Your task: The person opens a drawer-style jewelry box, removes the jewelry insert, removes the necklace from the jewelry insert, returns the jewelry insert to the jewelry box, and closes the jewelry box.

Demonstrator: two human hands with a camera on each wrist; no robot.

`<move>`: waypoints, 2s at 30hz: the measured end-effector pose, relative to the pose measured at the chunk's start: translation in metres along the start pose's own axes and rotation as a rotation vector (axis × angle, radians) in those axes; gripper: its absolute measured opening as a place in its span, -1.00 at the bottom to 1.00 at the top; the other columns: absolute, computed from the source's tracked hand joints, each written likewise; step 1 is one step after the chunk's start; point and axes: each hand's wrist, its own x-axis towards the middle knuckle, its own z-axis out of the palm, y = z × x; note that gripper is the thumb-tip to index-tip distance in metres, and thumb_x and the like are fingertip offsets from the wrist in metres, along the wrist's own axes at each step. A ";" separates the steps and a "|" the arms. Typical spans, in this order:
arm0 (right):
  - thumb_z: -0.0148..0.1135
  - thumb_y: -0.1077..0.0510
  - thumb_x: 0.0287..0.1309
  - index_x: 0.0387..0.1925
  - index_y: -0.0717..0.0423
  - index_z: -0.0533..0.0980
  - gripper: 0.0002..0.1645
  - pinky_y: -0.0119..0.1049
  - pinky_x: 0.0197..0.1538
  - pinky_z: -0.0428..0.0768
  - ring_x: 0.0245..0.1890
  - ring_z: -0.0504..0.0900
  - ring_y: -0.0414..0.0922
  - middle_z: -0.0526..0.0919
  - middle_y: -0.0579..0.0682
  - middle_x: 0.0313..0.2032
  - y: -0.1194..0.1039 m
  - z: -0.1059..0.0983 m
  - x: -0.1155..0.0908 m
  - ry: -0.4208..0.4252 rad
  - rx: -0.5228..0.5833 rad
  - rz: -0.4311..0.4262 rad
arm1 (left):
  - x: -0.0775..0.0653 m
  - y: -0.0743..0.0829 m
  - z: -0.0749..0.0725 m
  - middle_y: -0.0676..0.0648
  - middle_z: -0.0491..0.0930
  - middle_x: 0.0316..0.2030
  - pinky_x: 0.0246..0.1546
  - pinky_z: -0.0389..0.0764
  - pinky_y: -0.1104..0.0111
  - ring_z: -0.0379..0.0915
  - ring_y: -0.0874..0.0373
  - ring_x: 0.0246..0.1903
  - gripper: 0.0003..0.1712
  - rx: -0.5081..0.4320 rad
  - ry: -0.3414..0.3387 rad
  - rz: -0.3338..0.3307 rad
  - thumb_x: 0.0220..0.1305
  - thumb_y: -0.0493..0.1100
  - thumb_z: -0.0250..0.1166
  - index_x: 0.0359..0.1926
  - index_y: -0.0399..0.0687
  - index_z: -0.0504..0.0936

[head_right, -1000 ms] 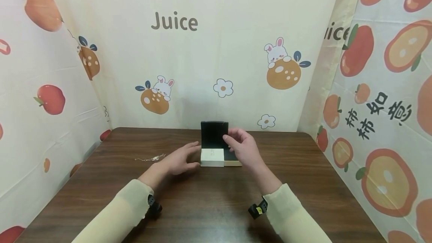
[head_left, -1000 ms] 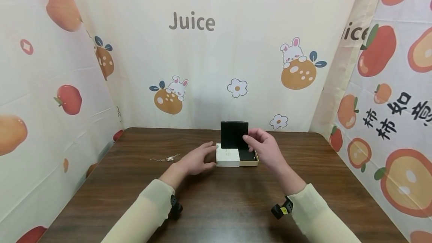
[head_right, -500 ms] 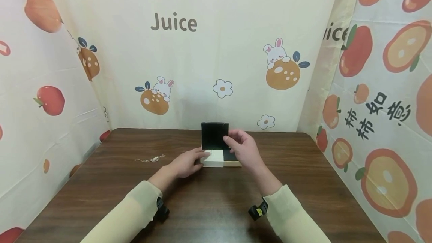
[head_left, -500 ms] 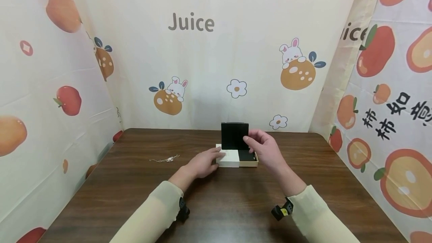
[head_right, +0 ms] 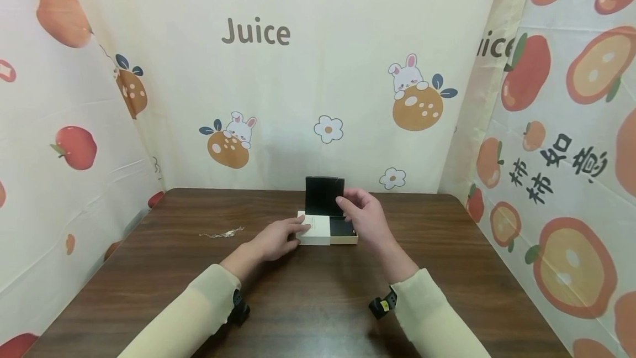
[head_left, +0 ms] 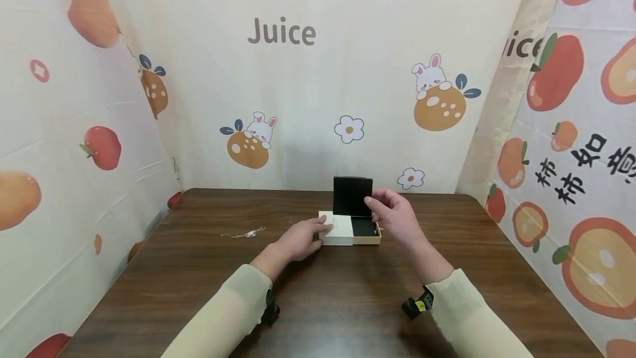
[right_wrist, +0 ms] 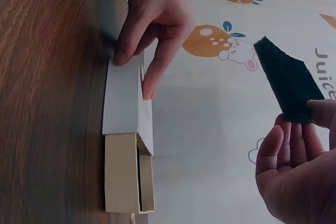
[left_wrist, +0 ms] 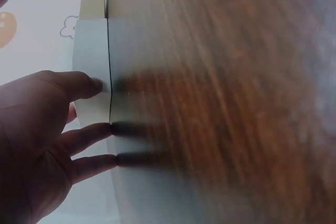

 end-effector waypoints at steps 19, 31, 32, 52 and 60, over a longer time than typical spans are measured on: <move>0.26 0.02 0.63 0.33 0.26 0.50 -0.52 -0.48 -0.08 0.66 -0.02 0.52 -0.19 0.57 -0.13 0.03 0.020 -0.016 0.019 0.044 -0.014 0.073 | 0.002 -0.001 0.000 -0.15 0.36 0.64 0.58 0.44 -0.05 0.36 -0.16 0.60 -0.42 -0.014 -0.010 -0.011 0.56 -0.25 0.35 0.53 0.02 0.59; 0.26 -0.01 0.62 0.39 0.29 0.51 -0.44 -0.46 -0.14 0.65 -0.22 0.52 -0.21 0.56 -0.12 -0.09 0.040 -0.026 0.030 0.056 -0.063 0.122 | 0.003 -0.001 0.001 -0.16 0.37 0.64 0.57 0.46 -0.02 0.38 -0.15 0.59 -0.42 0.003 0.001 -0.004 0.55 -0.25 0.35 0.52 0.00 0.59; 0.25 -0.01 0.63 0.40 0.29 0.51 -0.43 -0.46 -0.14 0.65 -0.22 0.53 -0.20 0.56 -0.12 -0.13 0.041 -0.026 0.031 0.057 -0.070 0.128 | 0.003 -0.001 0.002 -0.16 0.37 0.64 0.56 0.47 -0.02 0.39 -0.14 0.59 -0.42 0.005 0.002 -0.005 0.55 -0.25 0.35 0.52 0.01 0.60; 0.23 -0.07 0.61 0.19 0.32 0.65 -0.48 -0.24 -0.15 0.54 -0.28 0.61 -0.05 0.57 -0.09 -0.40 0.064 -0.037 0.033 0.067 -0.263 0.247 | 0.002 -0.001 0.003 -0.13 0.35 0.65 0.57 0.46 -0.01 0.37 -0.13 0.60 -0.42 0.008 0.000 -0.014 0.57 -0.24 0.34 0.54 0.02 0.58; 0.22 -0.02 0.62 0.17 0.36 0.66 -0.50 -0.27 -0.23 0.58 -0.36 0.59 -0.11 0.62 -0.01 -0.31 0.068 -0.039 0.031 0.029 -0.295 0.280 | -0.001 0.001 0.002 -0.19 0.36 0.64 0.54 0.50 -0.03 0.39 -0.17 0.58 -0.42 -0.006 0.013 0.006 0.54 -0.28 0.34 0.52 -0.03 0.59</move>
